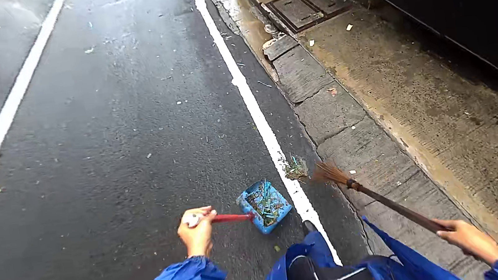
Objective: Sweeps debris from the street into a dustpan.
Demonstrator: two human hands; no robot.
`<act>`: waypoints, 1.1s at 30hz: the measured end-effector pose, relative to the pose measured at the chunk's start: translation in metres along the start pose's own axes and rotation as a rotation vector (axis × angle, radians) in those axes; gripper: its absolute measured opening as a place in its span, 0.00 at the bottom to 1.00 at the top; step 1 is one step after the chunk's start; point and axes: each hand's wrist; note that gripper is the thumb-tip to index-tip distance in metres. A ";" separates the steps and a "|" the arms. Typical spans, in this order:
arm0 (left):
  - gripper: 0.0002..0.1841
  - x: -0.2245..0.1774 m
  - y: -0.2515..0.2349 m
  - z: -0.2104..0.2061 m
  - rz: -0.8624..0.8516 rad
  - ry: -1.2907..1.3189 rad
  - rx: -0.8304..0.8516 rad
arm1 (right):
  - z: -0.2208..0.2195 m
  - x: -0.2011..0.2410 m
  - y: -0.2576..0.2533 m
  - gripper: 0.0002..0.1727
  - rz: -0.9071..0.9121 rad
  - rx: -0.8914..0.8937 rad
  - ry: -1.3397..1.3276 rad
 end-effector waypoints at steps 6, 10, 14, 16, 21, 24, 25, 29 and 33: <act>0.12 -0.011 -0.096 -0.065 0.076 -0.024 0.066 | 0.058 0.163 -0.050 0.27 -0.112 0.005 0.294; 0.10 -0.003 -0.128 -0.101 0.110 -0.035 0.116 | 0.025 0.236 -0.077 0.26 0.065 0.210 0.422; 0.10 0.006 -0.146 -0.114 0.117 -0.036 0.164 | 0.073 0.189 -0.079 0.29 0.190 0.213 0.294; 0.11 0.002 -0.154 -0.119 0.117 -0.043 0.159 | 0.121 0.158 -0.083 0.28 0.173 0.146 0.223; 0.10 -0.001 -0.164 -0.138 0.133 -0.067 0.140 | 0.156 0.190 -0.131 0.30 0.054 0.041 0.391; 0.09 0.003 -0.165 -0.152 0.121 -0.087 0.135 | 0.118 0.232 -0.176 0.28 0.118 0.141 0.527; 0.09 0.006 -0.168 -0.153 0.112 -0.087 0.131 | 0.109 0.240 -0.176 0.28 0.174 0.194 0.569; 0.10 0.009 -0.179 -0.155 0.120 -0.072 0.139 | 0.151 0.229 -0.158 0.28 0.306 0.254 0.453; 0.08 0.003 -0.196 -0.149 0.140 -0.098 0.163 | 0.225 0.205 -0.132 0.30 0.233 0.174 0.376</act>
Point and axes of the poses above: each hand's wrist, its own y-axis away from the middle knuckle, its own z-axis out of the back of the hand, x = y × z, and after that the axes turned 13 degrees about y, right-handed
